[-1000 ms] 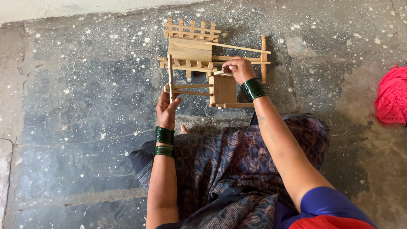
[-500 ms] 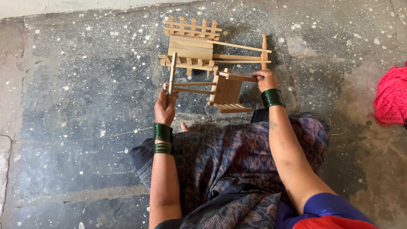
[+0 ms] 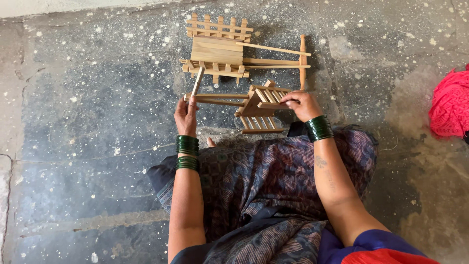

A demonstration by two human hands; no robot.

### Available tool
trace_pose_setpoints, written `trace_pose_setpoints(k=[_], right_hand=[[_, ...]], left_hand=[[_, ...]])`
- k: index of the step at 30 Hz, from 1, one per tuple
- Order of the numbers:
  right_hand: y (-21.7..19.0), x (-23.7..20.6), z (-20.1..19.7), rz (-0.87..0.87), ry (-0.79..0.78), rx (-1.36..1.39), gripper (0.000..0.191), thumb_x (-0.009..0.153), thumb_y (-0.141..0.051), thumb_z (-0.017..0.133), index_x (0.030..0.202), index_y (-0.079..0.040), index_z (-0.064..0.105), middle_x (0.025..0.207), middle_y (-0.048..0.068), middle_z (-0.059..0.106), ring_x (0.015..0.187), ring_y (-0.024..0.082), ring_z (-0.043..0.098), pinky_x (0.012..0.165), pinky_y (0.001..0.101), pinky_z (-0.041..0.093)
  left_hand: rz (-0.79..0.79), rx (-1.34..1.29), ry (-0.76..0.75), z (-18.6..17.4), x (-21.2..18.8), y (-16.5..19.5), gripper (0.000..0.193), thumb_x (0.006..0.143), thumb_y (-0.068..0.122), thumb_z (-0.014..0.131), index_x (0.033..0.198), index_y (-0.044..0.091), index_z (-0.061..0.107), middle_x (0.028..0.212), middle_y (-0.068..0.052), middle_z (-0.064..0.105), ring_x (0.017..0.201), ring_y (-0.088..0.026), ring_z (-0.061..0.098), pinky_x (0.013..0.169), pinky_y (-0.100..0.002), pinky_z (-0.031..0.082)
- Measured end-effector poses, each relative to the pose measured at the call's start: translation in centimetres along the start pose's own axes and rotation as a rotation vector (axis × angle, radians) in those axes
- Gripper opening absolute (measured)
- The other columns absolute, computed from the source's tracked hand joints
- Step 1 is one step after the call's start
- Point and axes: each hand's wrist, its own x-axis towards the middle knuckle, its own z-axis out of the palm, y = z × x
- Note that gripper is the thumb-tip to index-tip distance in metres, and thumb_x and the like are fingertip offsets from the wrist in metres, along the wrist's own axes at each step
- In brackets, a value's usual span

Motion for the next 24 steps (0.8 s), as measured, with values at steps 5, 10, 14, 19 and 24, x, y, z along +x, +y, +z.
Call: trace_pose_setpoints(k=[5, 10, 14, 19, 24], right_hand=[[-0.6, 0.6, 1.3, -0.359, -0.061, -0.002, 0.013, 0.093, -0.007, 0.07, 0.103, -0.015, 0.076, 0.108, 0.004, 0.076, 0.095, 0.017, 0.071, 0.09, 0.0319, 0.059], [-0.4, 3.5, 3.6, -0.447, -0.115, -0.184, 0.009, 0.096, -0.012, 0.071, 0.097, -0.018, 0.076, 0.105, 0.003, 0.074, 0.088, 0.016, 0.069, 0.082, 0.0285, 0.061], [-0.7, 5.5, 4.4, -0.401, -0.076, -0.216, 0.007, 0.095, -0.013, 0.072, 0.097, -0.018, 0.077, 0.104, 0.002, 0.074, 0.087, 0.015, 0.069, 0.083, 0.0278, 0.06], [-1.5, 4.3, 3.0, -0.461, -0.145, -0.164, 0.008, 0.096, -0.012, 0.071, 0.094, -0.018, 0.077, 0.106, 0.001, 0.075, 0.096, 0.015, 0.07, 0.091, 0.0288, 0.059], [-1.7, 2.6, 1.9, -0.283, -0.202, -0.131, 0.011, 0.092, -0.011, 0.072, 0.096, -0.018, 0.079, 0.104, 0.002, 0.075, 0.092, 0.016, 0.07, 0.09, 0.0293, 0.058]], left_hand=[[0.034, -0.034, -0.021, 0.0, 0.0, 0.4, 0.044, 0.099, 0.034, 0.071, 0.132, 0.005, 0.065, 0.096, -0.003, 0.07, 0.092, -0.012, 0.065, 0.089, -0.03, 0.055], [0.02, -0.082, -0.03, -0.1, 0.3, 0.1, 0.042, 0.095, 0.029, 0.074, 0.129, 0.007, 0.065, 0.097, -0.002, 0.073, 0.091, -0.013, 0.068, 0.087, -0.032, 0.058], [0.028, -0.089, -0.046, 0.0, 0.0, 0.1, 0.038, 0.096, 0.026, 0.075, 0.127, 0.006, 0.067, 0.098, -0.002, 0.073, 0.091, -0.013, 0.067, 0.086, -0.032, 0.059], [0.032, -0.126, -0.014, 0.2, -0.1, 0.2, 0.038, 0.096, 0.025, 0.075, 0.127, 0.006, 0.066, 0.099, -0.002, 0.072, 0.092, -0.012, 0.067, 0.087, -0.031, 0.058], [0.028, -0.127, -0.02, 0.1, 0.1, 0.2, 0.037, 0.097, 0.025, 0.075, 0.128, 0.005, 0.067, 0.1, -0.002, 0.073, 0.091, -0.012, 0.066, 0.085, -0.03, 0.058]])
